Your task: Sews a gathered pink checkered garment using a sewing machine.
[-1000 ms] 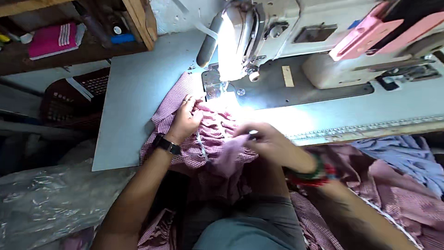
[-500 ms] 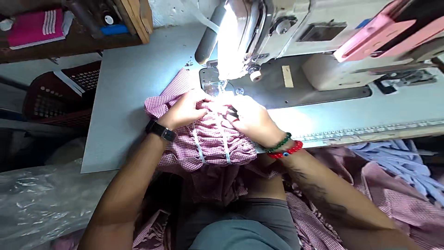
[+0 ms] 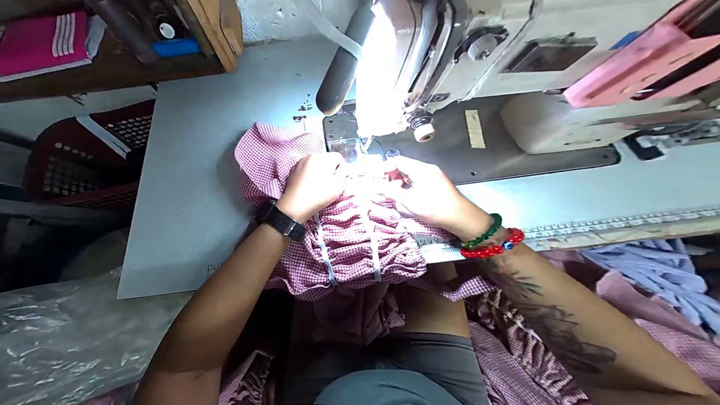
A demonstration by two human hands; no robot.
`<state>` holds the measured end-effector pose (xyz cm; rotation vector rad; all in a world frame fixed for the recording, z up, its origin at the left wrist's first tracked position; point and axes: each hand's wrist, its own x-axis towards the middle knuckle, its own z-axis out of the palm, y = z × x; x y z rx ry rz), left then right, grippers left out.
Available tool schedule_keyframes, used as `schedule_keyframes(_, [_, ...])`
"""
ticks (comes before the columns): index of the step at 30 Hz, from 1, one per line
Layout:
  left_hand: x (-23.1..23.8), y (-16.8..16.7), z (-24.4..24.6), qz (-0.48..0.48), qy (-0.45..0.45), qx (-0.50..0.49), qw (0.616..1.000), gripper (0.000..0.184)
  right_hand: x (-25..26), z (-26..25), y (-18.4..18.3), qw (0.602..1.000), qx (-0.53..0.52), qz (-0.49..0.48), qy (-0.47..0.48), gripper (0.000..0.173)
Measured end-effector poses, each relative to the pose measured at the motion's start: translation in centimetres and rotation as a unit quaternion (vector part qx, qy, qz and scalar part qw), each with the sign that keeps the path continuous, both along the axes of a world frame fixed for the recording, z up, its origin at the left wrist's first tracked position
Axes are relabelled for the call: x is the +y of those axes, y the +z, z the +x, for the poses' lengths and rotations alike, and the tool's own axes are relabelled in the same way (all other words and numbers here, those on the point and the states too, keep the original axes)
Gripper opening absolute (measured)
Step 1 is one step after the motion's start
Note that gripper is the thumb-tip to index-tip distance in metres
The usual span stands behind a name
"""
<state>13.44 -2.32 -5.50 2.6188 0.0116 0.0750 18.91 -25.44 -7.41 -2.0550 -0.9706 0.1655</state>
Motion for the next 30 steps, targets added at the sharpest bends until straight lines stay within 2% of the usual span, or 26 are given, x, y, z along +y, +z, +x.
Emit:
schedule_keyframes(2, [0.3,-0.4,-0.2,-0.032,-0.008,-0.024,0.999,0.027,0.4,0.1,-0.4,0.999,-0.038,-0.014,-0.009,0.022])
schedule_keyframes(4, [1.1,-1.1,-0.7,-0.097,-0.047,-0.066,0.992,0.018,0.3,0.1,-0.4,0.998,-0.042,-0.015,-0.033,0.016])
schedule_keyframes(7, [2.0,-1.4,-1.6,-0.135,-0.112,-0.106,0.979,0.029,-0.1,0.4,0.5,0.997,0.019,-0.012,-0.078,0.011])
schedule_keyframes(8, [2.0,-1.6,-1.7,-0.128,-0.111,-0.121,0.978,0.028,0.2,0.7,0.7,0.995,0.032,-0.010,-0.094,0.012])
schedule_keyframes(10, [1.7,-1.9,-1.6,-0.116,-0.087,-0.142,0.979,0.014,0.5,1.0,0.8,0.994,0.030,-0.010,-0.102,0.013])
schedule_keyframes(15, [1.0,-2.1,-0.4,-0.012,0.011,-0.117,0.993,0.027,0.5,1.3,-0.4,0.996,-0.059,-0.020,-0.057,0.016])
schedule_keyframes(18, [0.3,-1.3,0.1,0.036,0.047,-0.050,0.997,0.027,0.7,1.3,-0.2,0.992,-0.107,-0.071,-0.015,0.025])
schedule_keyframes(20, [0.0,-1.0,0.1,0.042,0.053,-0.047,0.997,0.023,1.0,1.5,-0.3,0.982,-0.162,-0.098,0.022,0.031])
schedule_keyframes(21, [-0.2,-0.8,-0.2,0.048,0.040,-0.073,0.995,0.020,1.1,1.6,-0.4,0.978,-0.180,-0.104,0.035,0.033])
schedule_keyframes(23, [-0.4,-0.9,-1.2,0.080,-0.043,-0.159,0.983,0.015,1.0,2.0,-0.8,0.972,-0.203,-0.104,0.048,0.035])
schedule_keyframes(25, [-0.6,-1.2,-2.3,0.096,-0.137,-0.192,0.967,0.023,0.9,2.4,-1.0,0.972,-0.199,-0.111,0.052,0.034])
schedule_keyframes(28, [-1.3,-2.3,-3.4,0.150,-0.157,-0.114,0.969,0.041,0.7,2.9,-0.5,0.970,-0.196,-0.133,0.058,0.037])
schedule_keyframes(30, [-1.7,-2.4,-3.1,0.161,-0.144,-0.092,0.972,0.043,1.1,3.3,0.1,0.969,-0.182,-0.161,0.046,0.030])
